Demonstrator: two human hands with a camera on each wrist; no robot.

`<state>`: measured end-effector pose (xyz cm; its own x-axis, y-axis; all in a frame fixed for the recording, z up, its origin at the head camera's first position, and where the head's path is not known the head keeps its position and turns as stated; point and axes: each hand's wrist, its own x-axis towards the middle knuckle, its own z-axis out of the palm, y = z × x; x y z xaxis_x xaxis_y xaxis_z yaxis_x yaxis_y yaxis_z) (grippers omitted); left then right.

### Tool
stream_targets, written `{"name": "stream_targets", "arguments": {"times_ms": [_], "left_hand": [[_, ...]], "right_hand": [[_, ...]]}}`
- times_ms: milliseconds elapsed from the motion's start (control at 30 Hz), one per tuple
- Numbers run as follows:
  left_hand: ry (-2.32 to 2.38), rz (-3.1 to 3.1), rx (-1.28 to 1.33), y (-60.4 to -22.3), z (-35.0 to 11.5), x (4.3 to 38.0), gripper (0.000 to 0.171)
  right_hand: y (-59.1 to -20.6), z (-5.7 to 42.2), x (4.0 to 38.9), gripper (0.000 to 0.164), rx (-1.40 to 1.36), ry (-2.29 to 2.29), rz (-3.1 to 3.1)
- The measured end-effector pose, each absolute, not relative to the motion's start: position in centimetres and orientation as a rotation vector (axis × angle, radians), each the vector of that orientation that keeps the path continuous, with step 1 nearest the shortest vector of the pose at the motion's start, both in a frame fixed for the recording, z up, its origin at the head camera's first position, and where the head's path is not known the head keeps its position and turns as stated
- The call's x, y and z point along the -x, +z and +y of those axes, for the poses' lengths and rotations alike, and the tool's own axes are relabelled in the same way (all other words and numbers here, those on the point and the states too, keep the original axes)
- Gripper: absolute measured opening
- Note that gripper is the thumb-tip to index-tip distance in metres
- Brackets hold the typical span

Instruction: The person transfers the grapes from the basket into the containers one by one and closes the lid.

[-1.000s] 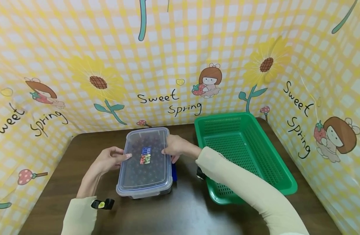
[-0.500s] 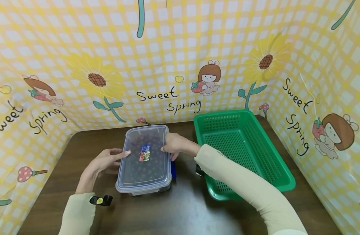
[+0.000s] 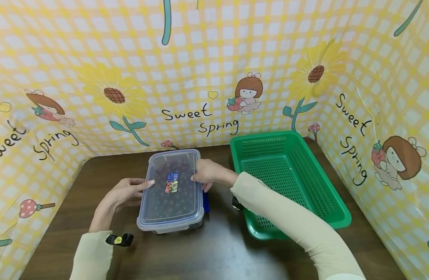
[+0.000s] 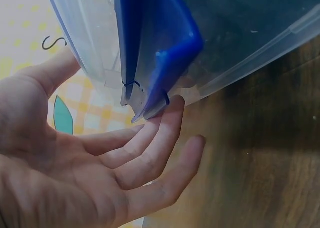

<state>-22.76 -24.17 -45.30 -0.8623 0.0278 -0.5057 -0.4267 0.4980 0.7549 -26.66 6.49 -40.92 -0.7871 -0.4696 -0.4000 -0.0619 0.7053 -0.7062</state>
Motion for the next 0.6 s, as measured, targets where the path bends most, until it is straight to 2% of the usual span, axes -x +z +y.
{"name": "stream_targets", "arguments": {"times_ms": [367,600], "left_hand": [[1.263,2.380,0.309,-44.8,-23.6,22.7,0.114],[1.250,2.428,0.275,-44.2,-23.6,22.6,0.100]], "right_hand": [[-40.6,6.7,26.6,0.029,0.419,-0.914,2.365],[-40.7,6.6,26.5,0.026,0.418,-0.934,2.355]]}}
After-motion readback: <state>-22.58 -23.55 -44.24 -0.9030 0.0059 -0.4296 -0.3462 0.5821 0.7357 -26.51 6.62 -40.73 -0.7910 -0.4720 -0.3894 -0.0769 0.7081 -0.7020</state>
